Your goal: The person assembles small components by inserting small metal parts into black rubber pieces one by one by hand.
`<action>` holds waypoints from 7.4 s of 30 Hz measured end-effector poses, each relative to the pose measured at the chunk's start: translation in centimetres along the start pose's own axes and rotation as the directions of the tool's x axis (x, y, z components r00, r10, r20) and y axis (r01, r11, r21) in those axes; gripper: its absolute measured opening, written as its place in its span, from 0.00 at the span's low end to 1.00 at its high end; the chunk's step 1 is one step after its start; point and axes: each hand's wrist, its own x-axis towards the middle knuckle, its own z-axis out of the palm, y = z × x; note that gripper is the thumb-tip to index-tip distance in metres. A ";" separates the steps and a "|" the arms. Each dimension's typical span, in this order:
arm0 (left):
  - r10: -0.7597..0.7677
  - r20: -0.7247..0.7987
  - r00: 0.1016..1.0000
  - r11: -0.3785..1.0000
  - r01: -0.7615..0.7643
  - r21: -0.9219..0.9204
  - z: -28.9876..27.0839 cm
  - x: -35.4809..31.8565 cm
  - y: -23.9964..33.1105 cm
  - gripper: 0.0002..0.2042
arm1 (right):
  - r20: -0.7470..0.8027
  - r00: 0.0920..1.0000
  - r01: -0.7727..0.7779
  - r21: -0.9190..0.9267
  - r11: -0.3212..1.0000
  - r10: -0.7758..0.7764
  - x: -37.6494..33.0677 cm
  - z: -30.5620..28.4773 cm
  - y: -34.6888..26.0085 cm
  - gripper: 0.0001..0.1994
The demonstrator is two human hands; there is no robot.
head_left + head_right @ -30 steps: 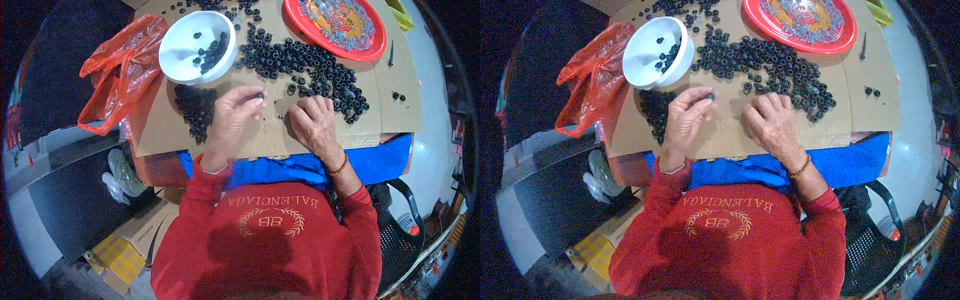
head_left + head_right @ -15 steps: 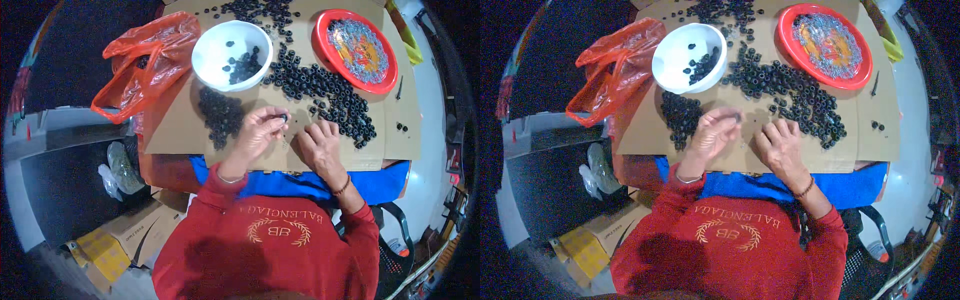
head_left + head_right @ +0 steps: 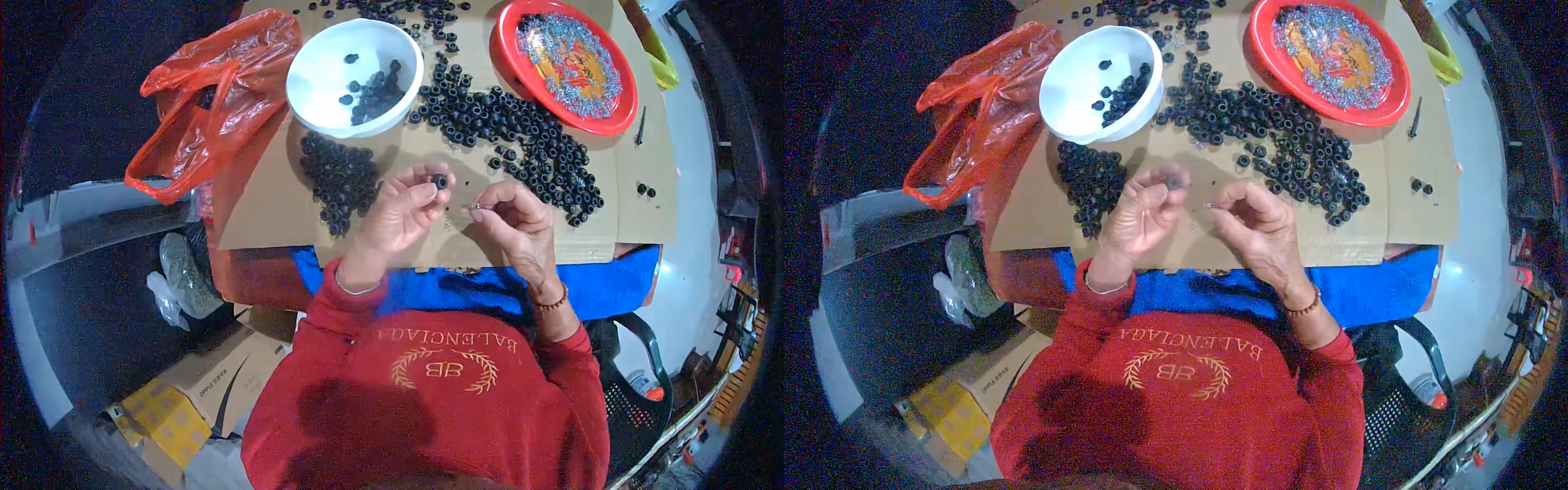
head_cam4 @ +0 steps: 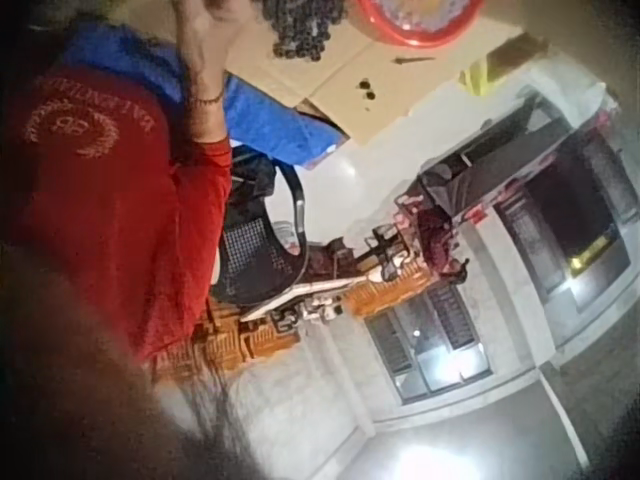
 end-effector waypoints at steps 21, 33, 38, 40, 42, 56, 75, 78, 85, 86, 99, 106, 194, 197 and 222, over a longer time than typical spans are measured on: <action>0.030 -0.099 0.995 0.990 -0.017 0.138 0.5 0.0 -0.9 0.11 | 0.011 0.999 0.035 0.126 0.991 -0.037 -0.2 0.6 0.3 0.07; -0.031 -0.116 0.993 0.983 0.051 0.176 1.2 -0.3 -1.2 0.10 | -0.012 0.997 0.077 -0.110 0.991 -0.078 -0.8 0.4 0.4 0.05; -0.042 -0.096 0.994 0.949 0.070 0.308 1.5 -0.3 -1.4 0.08 | -0.012 0.982 0.177 -0.281 0.943 -0.188 -0.5 0.0 0.7 0.06; -0.041 -0.098 0.994 0.939 0.072 0.337 1.6 -0.3 -1.4 0.08 | 0.033 0.956 0.278 -0.423 0.863 -0.292 -0.2 0.0 0.6 0.07; -0.034 -0.151 0.988 0.898 0.096 0.430 1.8 -0.3 -1.3 0.07 | 0.131 0.869 0.456 -0.590 0.666 -0.478 0.1 0.4 0.4 0.08; -0.073 -0.149 0.986 0.917 0.126 0.379 1.2 -0.4 -1.1 0.07 | 0.075 0.910 0.393 -0.468 0.792 -0.408 0.5 0.4 1.0 0.07; -0.108 -0.063 0.992 0.993 0.111 0.051 0.6 -0.4 -1.3 0.08 | 0.014 0.929 0.349 -0.369 0.862 -0.370 0.4 0.6 0.5 0.06; -0.091 -0.108 0.990 0.985 0.105 0.135 0.8 -0.5 -1.3 0.07 | 0.006 0.938 0.327 -0.342 0.881 -0.346 0.3 0.7 0.5 0.06; -0.104 -0.074 0.992 0.983 0.114 0.142 1.0 -0.5 -1.2 0.07 | 0.107 0.964 0.263 -0.289 0.921 -0.242 0.3 0.0 0.8 0.09; -0.106 -0.078 0.991 0.980 0.118 0.163 0.9 -0.5 -1.2 0.07 | 0.106 0.965 0.263 -0.289 0.921 -0.242 0.2 -0.1 0.9 0.09; -0.276 0.013 0.961 0.917 0.259 0.302 1.5 -0.9 -0.8 0.04 | 0.299 0.936 -0.179 -0.052 0.982 0.187 -0.1 -1.2 -0.2 0.10; -0.248 -0.020 0.969 0.968 0.249 0.042 0.6 -0.7 -1.3 0.04 | 0.219 0.909 0.417 -0.480 0.772 -0.354 0.4 -1.5 -1.2 0.09; -0.196 0.038 0.980 0.979 0.198 -0.041 0.2 -0.3 -2.2 0.07 | 0.058 0.908 0.358 -0.618 0.700 -0.414 -1.1 -1.5 -1.2 0.09; -0.202 0.010 0.979 0.979 0.202 -0.023 0.4 -0.4 -2.1 0.07 | 0.069 0.899 0.311 -0.794 0.521 -0.432 -1.2 -1.6 -1.7 0.08; -0.137 -0.028 0.990 0.989 0.138 0.056 1.4 -0.8 -2.5 0.07 | 0.175 0.851 0.490 -0.606 0.627 -0.496 -1.1 -0.4 -1.5 0.09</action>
